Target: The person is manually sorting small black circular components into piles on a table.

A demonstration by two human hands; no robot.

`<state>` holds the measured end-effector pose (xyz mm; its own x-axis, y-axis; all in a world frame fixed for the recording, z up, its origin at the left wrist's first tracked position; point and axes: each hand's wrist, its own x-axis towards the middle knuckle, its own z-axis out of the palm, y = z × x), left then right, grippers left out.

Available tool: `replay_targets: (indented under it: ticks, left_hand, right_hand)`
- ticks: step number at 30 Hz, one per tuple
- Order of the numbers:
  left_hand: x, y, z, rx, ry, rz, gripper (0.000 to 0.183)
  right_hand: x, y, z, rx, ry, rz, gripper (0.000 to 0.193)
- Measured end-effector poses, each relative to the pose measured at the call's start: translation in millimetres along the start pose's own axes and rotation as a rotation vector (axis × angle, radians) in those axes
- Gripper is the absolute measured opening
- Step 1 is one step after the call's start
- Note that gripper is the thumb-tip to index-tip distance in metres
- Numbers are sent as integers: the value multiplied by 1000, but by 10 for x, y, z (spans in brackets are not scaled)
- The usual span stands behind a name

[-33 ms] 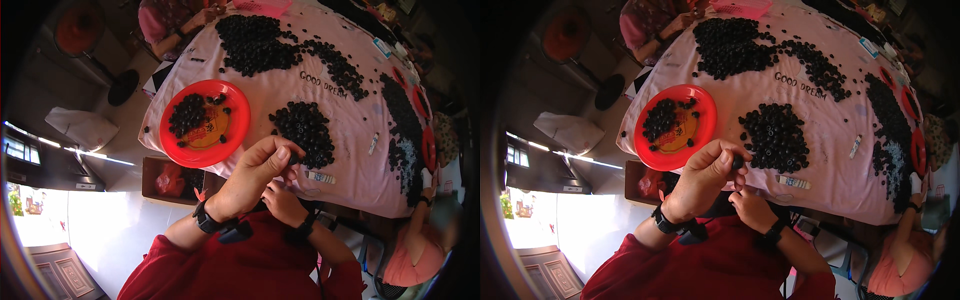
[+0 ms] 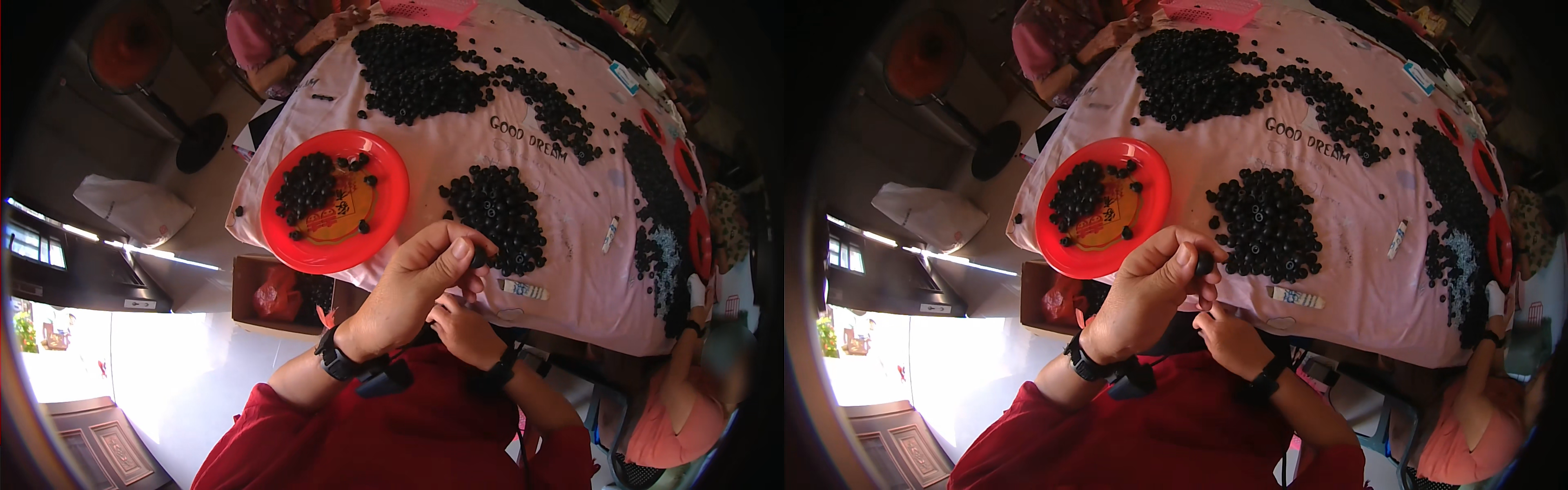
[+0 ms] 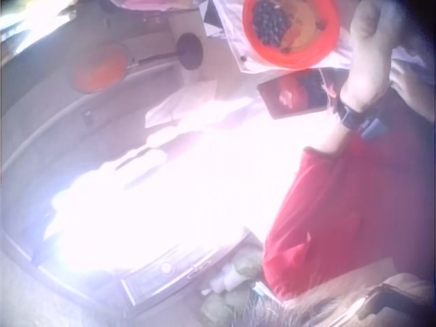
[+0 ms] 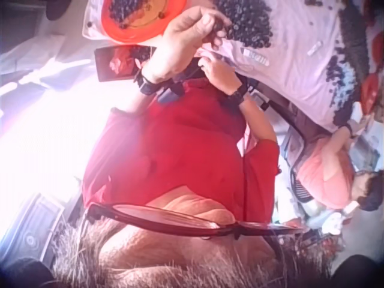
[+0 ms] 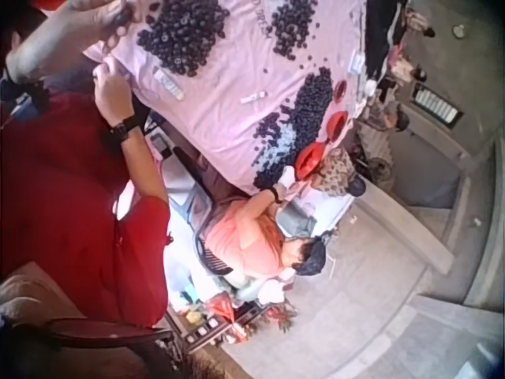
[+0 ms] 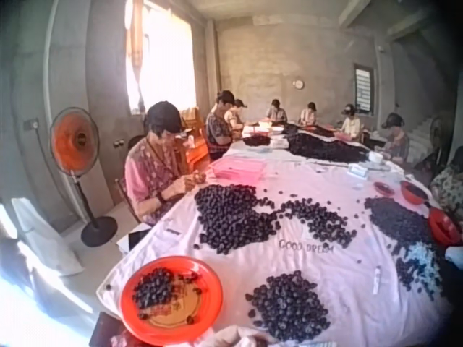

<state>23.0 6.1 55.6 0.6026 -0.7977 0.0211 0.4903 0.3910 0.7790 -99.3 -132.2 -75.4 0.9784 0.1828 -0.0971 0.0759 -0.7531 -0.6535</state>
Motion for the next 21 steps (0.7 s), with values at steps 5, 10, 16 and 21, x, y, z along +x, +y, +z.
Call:
replay_targets:
  ticks: [5,10,16,21]
  left_hand:
    - [26,-61,-10,16,21,28,26]
    - [47,-76,5,99,15,62,25]
    - [101,-116,-61,158,17,30,24]
    - [97,-139,-58,11,21,45,24]
  right_hand:
    - [-86,169,63,-29,0,-38,12]
    - [-89,365,46,-72,-32,70,7]
    - [-178,314,-136,-205,19,45,8]
    - [-413,15,-432,-295,16,-5,12]
